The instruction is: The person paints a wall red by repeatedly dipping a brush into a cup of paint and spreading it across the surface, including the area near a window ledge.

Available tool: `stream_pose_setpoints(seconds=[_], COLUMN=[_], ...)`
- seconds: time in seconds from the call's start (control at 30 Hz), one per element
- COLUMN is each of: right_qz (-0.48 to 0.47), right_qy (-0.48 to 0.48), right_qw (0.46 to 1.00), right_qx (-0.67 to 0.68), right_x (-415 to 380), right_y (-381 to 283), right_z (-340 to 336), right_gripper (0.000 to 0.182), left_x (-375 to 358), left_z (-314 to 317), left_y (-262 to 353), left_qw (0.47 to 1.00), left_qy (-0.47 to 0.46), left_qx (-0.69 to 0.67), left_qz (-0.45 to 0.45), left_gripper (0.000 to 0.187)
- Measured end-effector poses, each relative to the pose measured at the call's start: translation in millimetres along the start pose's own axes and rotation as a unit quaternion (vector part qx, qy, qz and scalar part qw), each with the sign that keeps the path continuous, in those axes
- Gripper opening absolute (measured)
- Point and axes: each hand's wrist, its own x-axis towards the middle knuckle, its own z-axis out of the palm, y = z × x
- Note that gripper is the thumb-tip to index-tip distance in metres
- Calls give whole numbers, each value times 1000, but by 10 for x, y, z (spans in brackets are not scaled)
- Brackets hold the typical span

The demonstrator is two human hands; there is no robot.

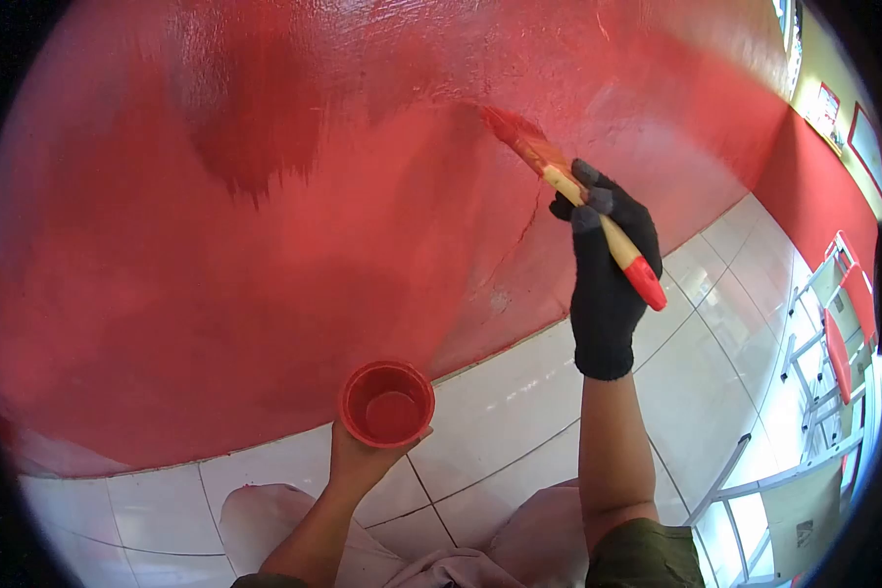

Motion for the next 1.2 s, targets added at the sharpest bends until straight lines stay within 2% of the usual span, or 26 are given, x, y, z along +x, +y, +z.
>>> stream_pose_setpoints(seconds=[0.1, 0.13, 0.17, 0.23, 0.3, 0.37, 0.5, 0.63, 0.7, 0.77, 0.83, 0.9, 0.97, 1.03, 1.1, 1.13, 1.2], right_qz=[-22, 31, 68, 102, 115, 161, 75, 83, 134, 105, 113, 114, 63, 52, 88, 145, 144], right_qy=[-12, -4, 20, -17, 0, 31, 86, 58, 51, 60, 87, 62, 93, 90, 67, 68, 83], right_qw=[999, 999, 997, 995, 993, 986, 992, 994, 989, 990, 988, 992, 993, 994, 994, 986, 983], right_qx=[-30, -22, 41, -16, 42, 10, 48, 47, 31, 68, 52, 7, 45, 46, 25, 43, 75], right_x=[22, -27, -111, -336, -498, -437, -28, -183, -401, -460, -346, -131, 27, -19, -201, -322, -601], right_y=[134, 176, 202, 375, 319, 157, -60, 189, 234, 254, 54, -73, -74, 89, 183, 194, 303], right_z=[57, 89, 128, 79, 91, 66, 237, 347, 325, 305, 287, 299, 380, 421, 422, 418, 386], right_gripper=[17, 18, 13, 12, 15, 16, 26, 27, 26, 24, 23, 25, 27, 27, 26, 25, 23], left_x=[-37, -44, -47, -39, -44, -59, -72, -68, -71, -77, -79, -80, -78, -71, -66, -62, -70], left_z=[-12, -15, -15, -15, -10, 21, 33, 31, 26, 11, 8, 7, 16, 6, 0, -1, -8], left_y=[-28, -29, -27, -14, 23, 103, 90, 53, 117, 142, 135, 120, 116, 115, 106, 102, 89], left_qw=[1000, 1000, 1000, 1000, 1000, 1000, 1000, 999, 999, 1000, 1000, 1000, 1000, 1000, 1000, 1000, 1000], left_qy=[-3, -4, -4, -5, -17, -9, -17, -19, -8, -8, -10, -21, -19, -14, -11, -9, -10], left_qx=[1, 2, 3, 2, 6, 14, 2, -18, -4, -3, -4, 13, 6, -1, 2, 1, -2], left_qz=[2, 1, -1, -1, 7, 10, 10, 21, 33, 28, 17, 11, 8, 9, 18, 18, 22], left_gripper=[70, 70, 70, 69, 67, 67, 66, 67, 67, 66, 66, 66, 66, 66, 66, 66, 66])
